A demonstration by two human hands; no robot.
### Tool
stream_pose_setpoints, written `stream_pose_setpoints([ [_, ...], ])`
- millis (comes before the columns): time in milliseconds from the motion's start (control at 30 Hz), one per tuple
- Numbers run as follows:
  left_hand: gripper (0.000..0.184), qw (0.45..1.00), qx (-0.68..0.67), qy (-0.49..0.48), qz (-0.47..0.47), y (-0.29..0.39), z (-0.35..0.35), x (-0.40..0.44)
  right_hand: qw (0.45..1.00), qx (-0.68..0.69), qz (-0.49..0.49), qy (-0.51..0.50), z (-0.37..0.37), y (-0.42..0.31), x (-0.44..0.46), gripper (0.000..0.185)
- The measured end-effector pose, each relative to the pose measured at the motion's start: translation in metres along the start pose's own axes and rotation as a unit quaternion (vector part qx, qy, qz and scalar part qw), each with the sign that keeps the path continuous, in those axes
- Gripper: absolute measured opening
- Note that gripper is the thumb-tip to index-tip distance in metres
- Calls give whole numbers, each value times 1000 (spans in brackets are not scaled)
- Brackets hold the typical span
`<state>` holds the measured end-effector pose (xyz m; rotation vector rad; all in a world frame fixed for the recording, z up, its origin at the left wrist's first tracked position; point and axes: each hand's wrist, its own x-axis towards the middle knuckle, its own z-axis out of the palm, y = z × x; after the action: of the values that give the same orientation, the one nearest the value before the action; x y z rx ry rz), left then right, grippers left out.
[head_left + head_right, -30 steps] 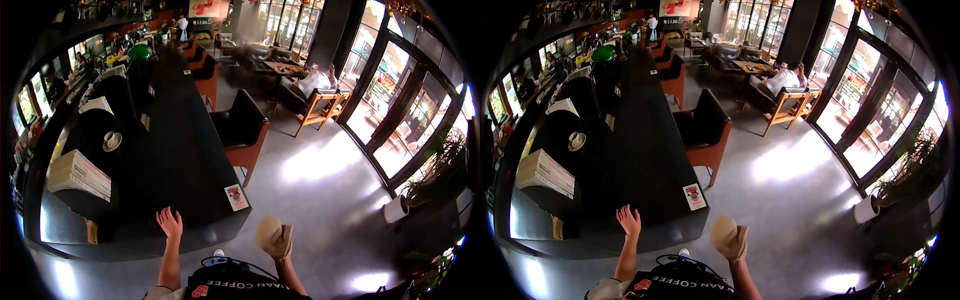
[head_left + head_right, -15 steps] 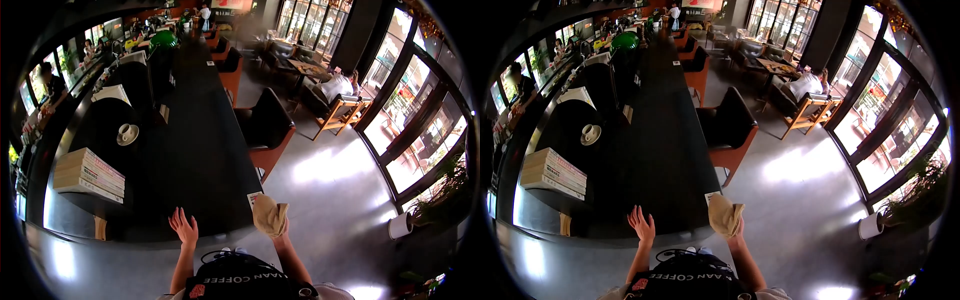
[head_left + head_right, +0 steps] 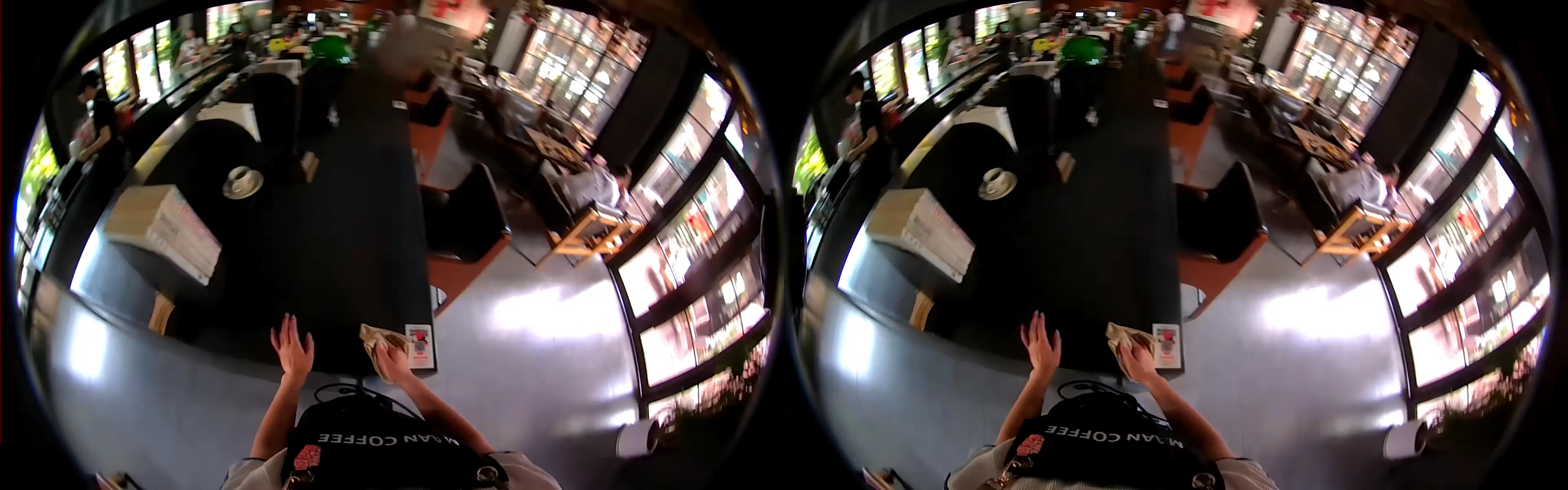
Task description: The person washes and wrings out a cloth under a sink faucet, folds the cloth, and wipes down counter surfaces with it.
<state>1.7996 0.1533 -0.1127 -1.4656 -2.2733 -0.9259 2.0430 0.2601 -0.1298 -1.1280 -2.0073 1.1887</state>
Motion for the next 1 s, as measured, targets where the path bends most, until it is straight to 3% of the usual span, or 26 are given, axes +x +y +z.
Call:
stream_pose_setpoints([
  [67, 52, 1000, 7, 9, -4, -5, 6, -2, 999, -13, 3, -38, -5, -11, -2, 44],
  [167, 34, 1000, 9, 8, -8, -6, 10, -4, 971, -179, -152, -33, -1, -10, -2, 48],
  [367, 31, 1000, 9, 9, -17, -8, 14, -8, 917, -346, -179, -91, -1, -32, -4, 61],
  [467, 35, 1000, 19, 23, 4, -7, 13, -6, 918, -343, -181, -80, -3, -40, -7, 79],
  [533, 39, 999, 22, 48, -4, -5, 13, -6, 908, -368, -153, -125, -3, -37, -5, 94],
  [633, 41, 998, 21, 51, 1, -5, 14, -5, 907, -368, -176, -106, -2, -33, -6, 98],
  [1000, 46, 998, 19, 52, 1, -13, 21, -6, 901, -386, -179, -83, 0, -31, -9, 88],
])
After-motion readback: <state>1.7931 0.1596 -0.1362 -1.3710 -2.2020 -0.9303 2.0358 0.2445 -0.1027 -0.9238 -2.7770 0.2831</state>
